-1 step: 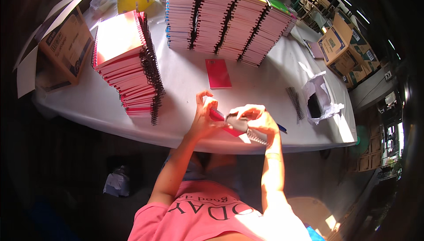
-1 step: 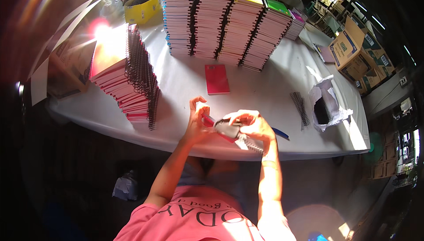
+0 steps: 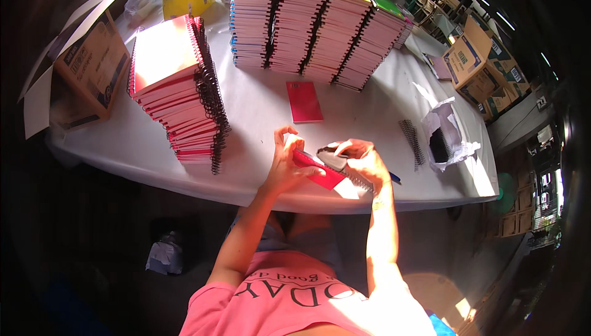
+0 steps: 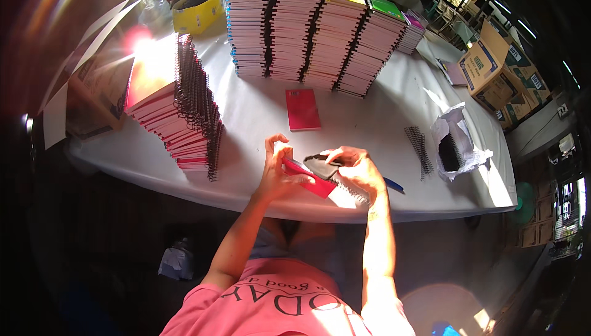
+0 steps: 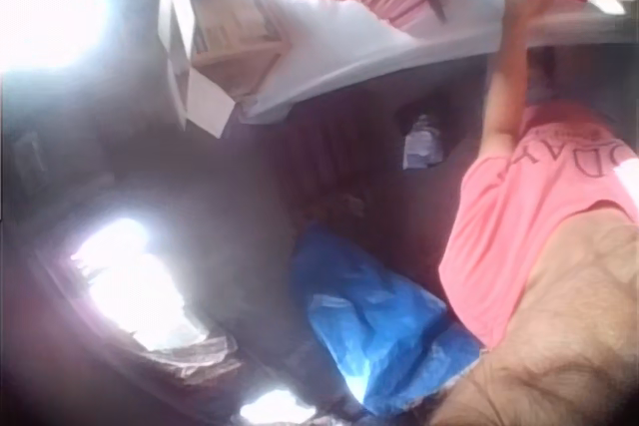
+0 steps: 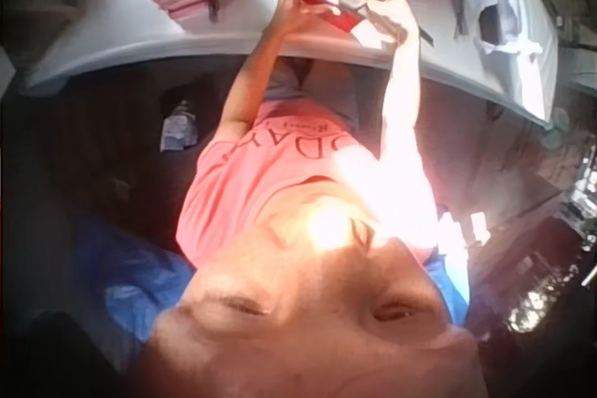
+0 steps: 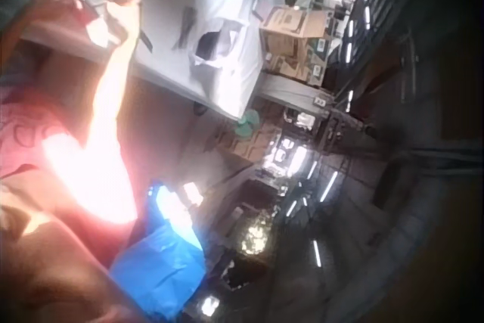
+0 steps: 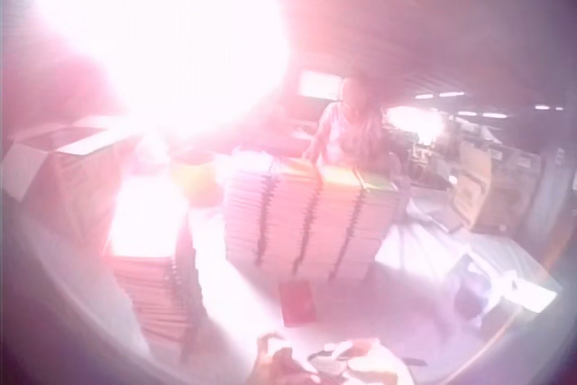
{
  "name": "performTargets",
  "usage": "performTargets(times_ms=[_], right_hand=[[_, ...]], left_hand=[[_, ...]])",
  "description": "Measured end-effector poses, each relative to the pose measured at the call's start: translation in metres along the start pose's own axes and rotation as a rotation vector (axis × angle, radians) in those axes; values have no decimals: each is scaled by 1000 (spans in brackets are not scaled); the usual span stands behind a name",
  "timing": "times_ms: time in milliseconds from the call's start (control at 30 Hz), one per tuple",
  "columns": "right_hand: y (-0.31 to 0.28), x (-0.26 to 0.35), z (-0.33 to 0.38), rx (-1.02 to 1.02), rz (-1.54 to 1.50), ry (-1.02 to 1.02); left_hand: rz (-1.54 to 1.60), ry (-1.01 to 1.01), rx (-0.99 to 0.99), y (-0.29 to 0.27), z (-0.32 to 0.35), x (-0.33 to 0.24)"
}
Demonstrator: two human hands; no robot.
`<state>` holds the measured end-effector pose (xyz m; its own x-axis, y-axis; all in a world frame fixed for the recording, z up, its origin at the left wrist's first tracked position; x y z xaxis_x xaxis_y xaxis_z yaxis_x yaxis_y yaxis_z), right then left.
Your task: The person picks up small pink notebooks from a table and inserts a small metal coil through the spiral binding holes using their hands and a small blue tool. They then place the finished notebook onto a stack on the left.
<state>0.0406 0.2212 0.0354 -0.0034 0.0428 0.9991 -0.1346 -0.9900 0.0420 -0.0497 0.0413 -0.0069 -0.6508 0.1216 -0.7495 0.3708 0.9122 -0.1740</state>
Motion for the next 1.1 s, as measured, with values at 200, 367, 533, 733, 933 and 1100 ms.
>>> performTargets(times_ms=[200, 367, 533, 733, 933, 1100], right_hand=[[12, 7, -5, 155, 1, -18], [22, 25, 6, 168, -159, -150], [0, 65, 41, -543, 318, -274], [66, 43, 55, -790, 1099, -588], [79, -29, 114, -777, 971, -397], [84, 53, 100, -967, 990, -613]], left_hand=[[82, -90, 4, 1, 0, 4], [140, -54, -59, 6, -1, -1], [-167, 114, -49, 2, -4, -29], [-226, 24, -82, 10, 8, -29], [-169, -66, -94, 9, 7, -25], [-145, -40, -82, 3, 4, -31]])
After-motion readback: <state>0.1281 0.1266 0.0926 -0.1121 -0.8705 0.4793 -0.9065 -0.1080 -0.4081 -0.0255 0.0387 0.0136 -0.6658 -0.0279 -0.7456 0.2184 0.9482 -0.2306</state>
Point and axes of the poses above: each hand's wrist, its own z-axis away from the middle knuckle, its own y-axis out of the palm, x = y × z, the point moved 4 cm from there along -z, towards the middle knuckle, and after that the axes turned 6 degrees about -x, right-handed, at the moved point
